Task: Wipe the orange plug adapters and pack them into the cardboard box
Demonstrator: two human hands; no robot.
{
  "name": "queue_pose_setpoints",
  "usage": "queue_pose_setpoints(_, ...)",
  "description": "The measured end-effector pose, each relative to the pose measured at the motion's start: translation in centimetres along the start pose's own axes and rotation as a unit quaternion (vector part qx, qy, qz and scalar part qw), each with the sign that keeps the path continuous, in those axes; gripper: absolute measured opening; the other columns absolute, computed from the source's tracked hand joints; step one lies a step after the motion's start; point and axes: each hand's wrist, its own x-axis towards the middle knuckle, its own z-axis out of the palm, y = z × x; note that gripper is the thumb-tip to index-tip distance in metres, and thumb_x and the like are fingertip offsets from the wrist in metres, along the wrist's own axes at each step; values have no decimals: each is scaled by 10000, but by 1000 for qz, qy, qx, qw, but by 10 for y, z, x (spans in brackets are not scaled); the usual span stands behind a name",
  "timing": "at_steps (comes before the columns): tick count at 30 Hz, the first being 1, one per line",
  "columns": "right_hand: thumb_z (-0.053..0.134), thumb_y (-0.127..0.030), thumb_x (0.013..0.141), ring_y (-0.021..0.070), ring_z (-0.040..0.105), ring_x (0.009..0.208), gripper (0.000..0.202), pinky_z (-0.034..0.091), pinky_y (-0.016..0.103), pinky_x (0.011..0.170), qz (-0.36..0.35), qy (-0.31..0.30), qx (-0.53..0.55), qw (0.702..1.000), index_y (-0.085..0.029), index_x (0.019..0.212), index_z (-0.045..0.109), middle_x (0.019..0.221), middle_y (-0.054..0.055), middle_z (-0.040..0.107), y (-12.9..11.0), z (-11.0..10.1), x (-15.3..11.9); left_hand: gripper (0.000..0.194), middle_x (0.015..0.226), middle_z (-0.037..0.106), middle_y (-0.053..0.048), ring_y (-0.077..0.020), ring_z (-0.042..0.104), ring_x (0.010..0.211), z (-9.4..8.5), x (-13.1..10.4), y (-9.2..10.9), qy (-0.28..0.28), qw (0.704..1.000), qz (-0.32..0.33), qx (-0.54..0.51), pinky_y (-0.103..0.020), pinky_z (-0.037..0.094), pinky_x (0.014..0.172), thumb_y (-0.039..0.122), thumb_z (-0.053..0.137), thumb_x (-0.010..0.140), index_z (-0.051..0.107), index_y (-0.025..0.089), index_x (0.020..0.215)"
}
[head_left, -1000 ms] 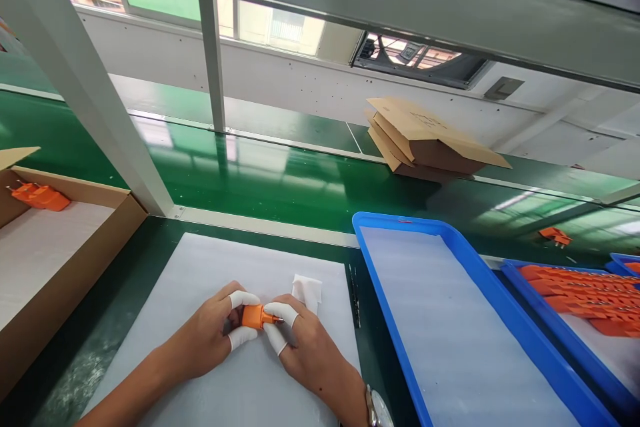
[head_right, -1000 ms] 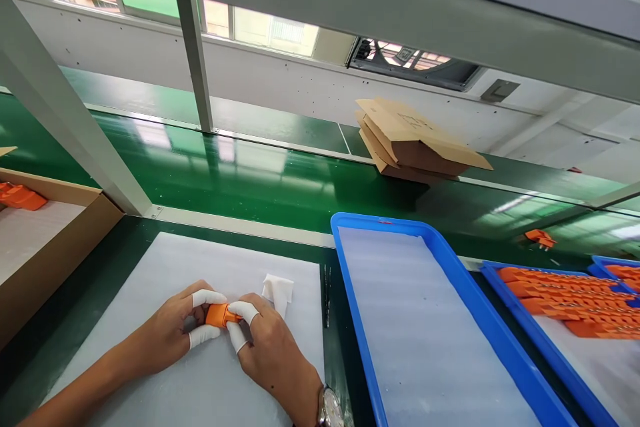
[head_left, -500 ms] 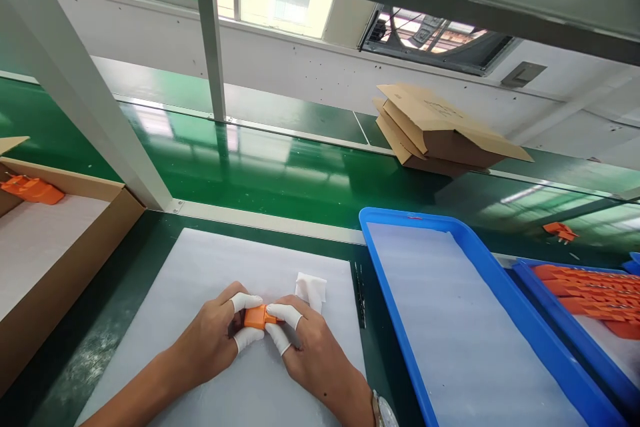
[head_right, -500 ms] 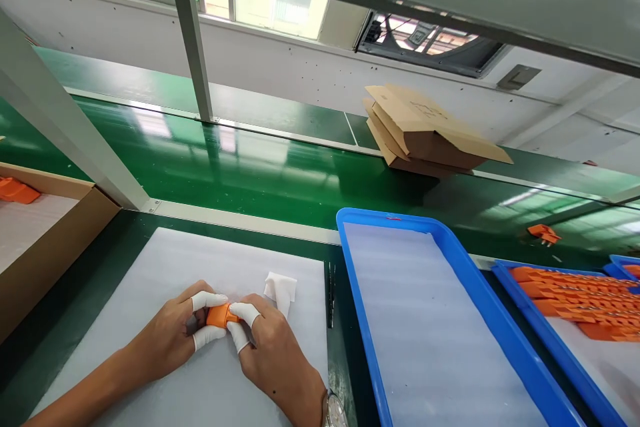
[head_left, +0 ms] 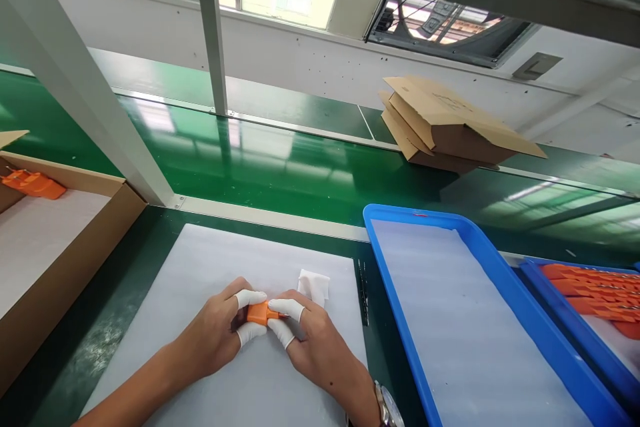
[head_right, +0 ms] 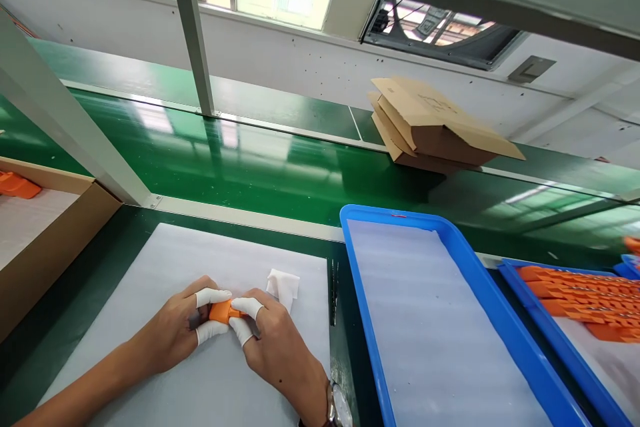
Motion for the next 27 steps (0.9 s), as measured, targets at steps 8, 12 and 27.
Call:
queue_pose_setpoints(8, 523, -90, 939, 216, 638, 1008, 324, 501, 447, 965, 0, 1, 14, 1000, -297, 1171, 614, 1154, 28, 688, -3, -1, -1, 300, 959, 539, -13, -138, 494, 731, -1, 0, 3, -9, 1000, -16, -13, -263, 480, 638, 260, 587, 989, 522, 305, 1279)
queue_pose_setpoints(12, 534, -105, 947, 208, 649, 960, 255, 455, 479, 1015, -8, 20, 10, 1000, -280, 1115, 615, 1106, 21, 704, -2, 2, 0, 278, 957, 537, -16, -133, 482, 720, 0, 0, 2, -12, 1000, -17, -14, -257, 472, 627, 259, 581, 994, 523, 290, 1264)
queue_pose_setpoints(27, 530, -122, 950, 195, 569, 874, 232, 476, 437, 900, 3, 43, -19, 999, -275, 1103, 614, 1010, 19, 640, -5, 10, -4, 256, 975, 554, -15, -144, 508, 743, -1, -2, 10, 5, 999, -47, -9, -285, 504, 661, 269, 610, 966, 573, 288, 1219)
